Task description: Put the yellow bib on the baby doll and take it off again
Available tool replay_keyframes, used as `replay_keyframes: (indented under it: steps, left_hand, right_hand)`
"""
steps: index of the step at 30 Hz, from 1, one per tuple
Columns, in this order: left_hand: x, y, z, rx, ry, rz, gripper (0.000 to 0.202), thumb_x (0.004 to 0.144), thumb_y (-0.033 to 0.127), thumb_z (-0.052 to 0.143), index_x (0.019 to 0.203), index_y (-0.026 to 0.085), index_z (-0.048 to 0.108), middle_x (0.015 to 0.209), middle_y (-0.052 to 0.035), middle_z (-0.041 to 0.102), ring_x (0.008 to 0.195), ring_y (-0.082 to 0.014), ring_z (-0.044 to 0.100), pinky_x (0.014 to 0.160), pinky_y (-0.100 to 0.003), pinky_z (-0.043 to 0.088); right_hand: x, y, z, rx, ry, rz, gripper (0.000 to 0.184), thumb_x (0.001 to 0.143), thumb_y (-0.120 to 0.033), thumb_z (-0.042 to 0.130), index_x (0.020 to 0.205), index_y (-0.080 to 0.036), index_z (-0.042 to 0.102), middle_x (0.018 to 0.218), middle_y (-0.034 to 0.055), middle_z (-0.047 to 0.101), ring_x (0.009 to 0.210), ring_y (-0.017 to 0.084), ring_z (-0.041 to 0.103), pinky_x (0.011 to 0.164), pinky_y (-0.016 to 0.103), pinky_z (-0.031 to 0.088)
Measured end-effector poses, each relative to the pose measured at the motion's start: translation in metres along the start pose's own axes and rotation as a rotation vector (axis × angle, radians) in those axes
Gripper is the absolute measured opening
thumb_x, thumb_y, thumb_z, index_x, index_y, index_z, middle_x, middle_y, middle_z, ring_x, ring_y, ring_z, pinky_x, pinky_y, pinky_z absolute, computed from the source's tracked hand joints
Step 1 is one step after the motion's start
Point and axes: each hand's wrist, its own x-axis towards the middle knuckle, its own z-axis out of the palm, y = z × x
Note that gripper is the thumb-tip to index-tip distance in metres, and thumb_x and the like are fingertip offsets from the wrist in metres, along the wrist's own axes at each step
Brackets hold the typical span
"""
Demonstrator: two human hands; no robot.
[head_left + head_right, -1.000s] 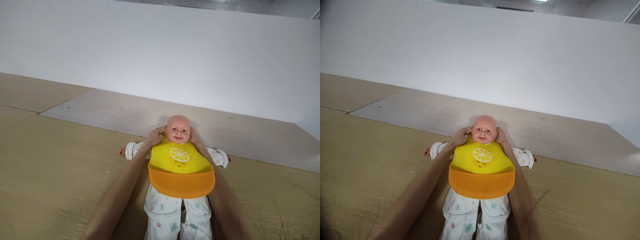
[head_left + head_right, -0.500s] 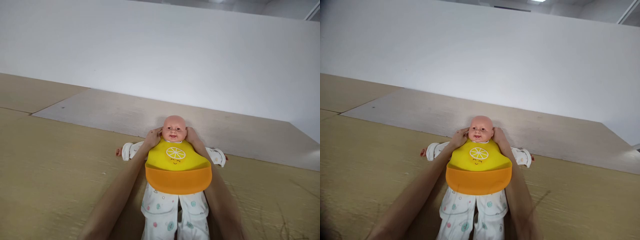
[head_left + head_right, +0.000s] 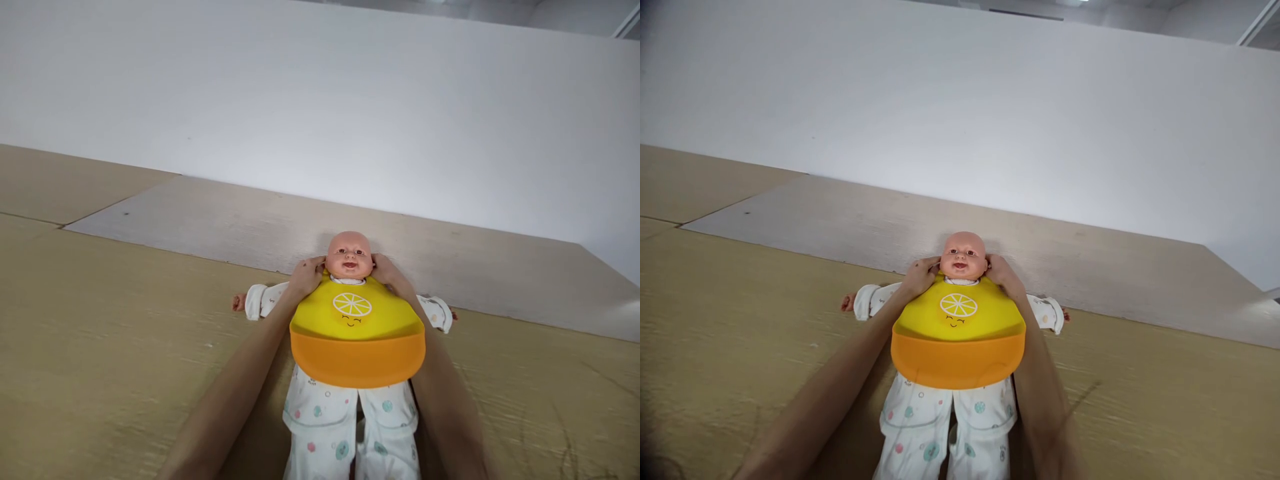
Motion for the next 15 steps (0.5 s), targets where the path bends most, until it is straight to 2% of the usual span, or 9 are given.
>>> replay_keyframes:
  steps: [4, 8, 12, 15]
  left_hand:
    - [-0.001, 0.002, -0.001, 0.007, 0.007, 0.007, 0.035, 0.087, 0.018, 0.038, 0.093, 0.019, 0.072, 0.088, -0.0074, 0.075, 0.080, -0.0223, 0.066, 0.077, -0.031, 0.048]
    - [0.001, 0.001, 0.000, -0.039, 0.004, -0.025, 0.035, 0.085, 0.016, 0.041, 0.097, 0.021, 0.073, 0.094, -0.0051, 0.076, 0.086, -0.0210, 0.067, 0.083, -0.030, 0.049]
    - [0.005, -0.006, 0.003, -0.261, 0.050, -0.145, 0.031, 0.083, 0.017, 0.049, 0.101, 0.019, 0.074, 0.108, -0.0071, 0.074, 0.099, -0.0219, 0.068, 0.088, -0.030, 0.051]
    - [0.007, -0.011, 0.006, -0.390, 0.066, -0.234, 0.028, 0.082, 0.020, 0.052, 0.099, 0.016, 0.074, 0.109, -0.0094, 0.074, 0.100, -0.0227, 0.069, 0.086, -0.030, 0.054]
  right_hand:
    - [-0.004, 0.000, -0.009, 0.097, -0.085, -0.014, 0.045, 0.070, -0.010, 0.050, 0.109, -0.011, 0.071, 0.118, 0.0088, 0.067, 0.106, 0.026, 0.064, 0.083, 0.027, 0.052]
    - [-0.003, 0.001, -0.008, 0.153, -0.031, -0.007, 0.043, 0.069, -0.011, 0.050, 0.106, -0.011, 0.072, 0.115, 0.0088, 0.069, 0.106, 0.027, 0.064, 0.083, 0.029, 0.052]
    - [-0.003, 0.001, -0.008, 0.154, -0.038, -0.022, 0.038, 0.068, -0.014, 0.054, 0.101, -0.011, 0.073, 0.113, 0.0087, 0.070, 0.105, 0.027, 0.064, 0.084, 0.029, 0.051]
    - [-0.004, 0.002, -0.008, 0.113, -0.053, 0.010, 0.034, 0.067, -0.014, 0.057, 0.097, -0.011, 0.074, 0.106, 0.0087, 0.072, 0.097, 0.026, 0.066, 0.075, 0.026, 0.052]
